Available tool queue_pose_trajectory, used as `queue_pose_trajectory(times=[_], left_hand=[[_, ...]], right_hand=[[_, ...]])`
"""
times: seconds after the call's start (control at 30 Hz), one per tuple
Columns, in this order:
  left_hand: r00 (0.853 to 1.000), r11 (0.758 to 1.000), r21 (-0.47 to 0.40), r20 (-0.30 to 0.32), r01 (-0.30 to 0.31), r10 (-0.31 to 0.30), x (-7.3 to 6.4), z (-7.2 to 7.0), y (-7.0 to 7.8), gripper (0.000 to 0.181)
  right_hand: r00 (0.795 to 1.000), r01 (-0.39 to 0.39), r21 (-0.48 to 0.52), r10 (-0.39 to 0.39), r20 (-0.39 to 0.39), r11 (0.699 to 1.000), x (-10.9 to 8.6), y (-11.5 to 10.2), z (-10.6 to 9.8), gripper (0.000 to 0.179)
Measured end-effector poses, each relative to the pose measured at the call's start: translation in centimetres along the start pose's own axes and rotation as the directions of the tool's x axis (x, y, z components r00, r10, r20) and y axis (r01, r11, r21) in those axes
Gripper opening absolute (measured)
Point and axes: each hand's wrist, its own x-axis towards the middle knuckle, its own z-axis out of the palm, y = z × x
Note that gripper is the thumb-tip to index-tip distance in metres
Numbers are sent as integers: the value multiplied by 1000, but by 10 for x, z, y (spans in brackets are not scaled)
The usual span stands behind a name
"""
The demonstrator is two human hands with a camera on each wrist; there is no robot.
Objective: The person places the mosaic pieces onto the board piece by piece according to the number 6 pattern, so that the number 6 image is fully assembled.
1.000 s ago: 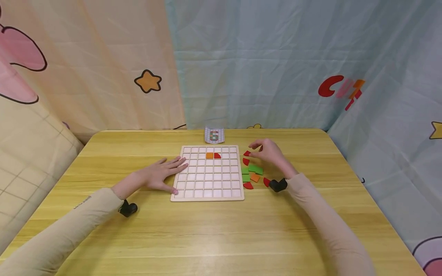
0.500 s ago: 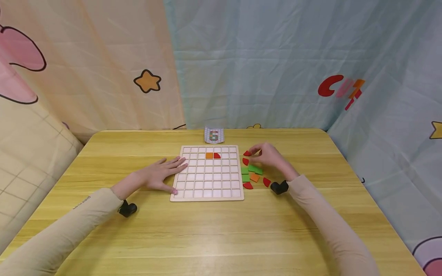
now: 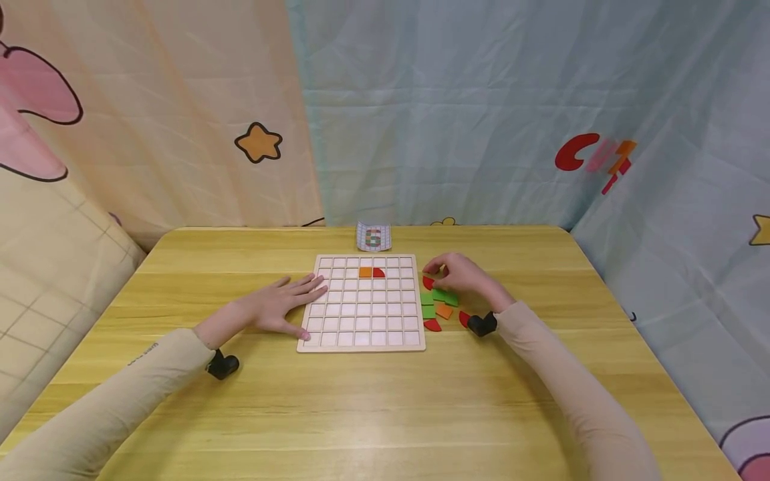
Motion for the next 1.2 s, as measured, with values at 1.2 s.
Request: queue_pose_trajectory(times=[1.2], left_hand=[[1000,1000,17,-10,-7,7,1,2,-1,100]], right_hand=[[999,-31,-80,32,11,996,-3,2,-2,23]])
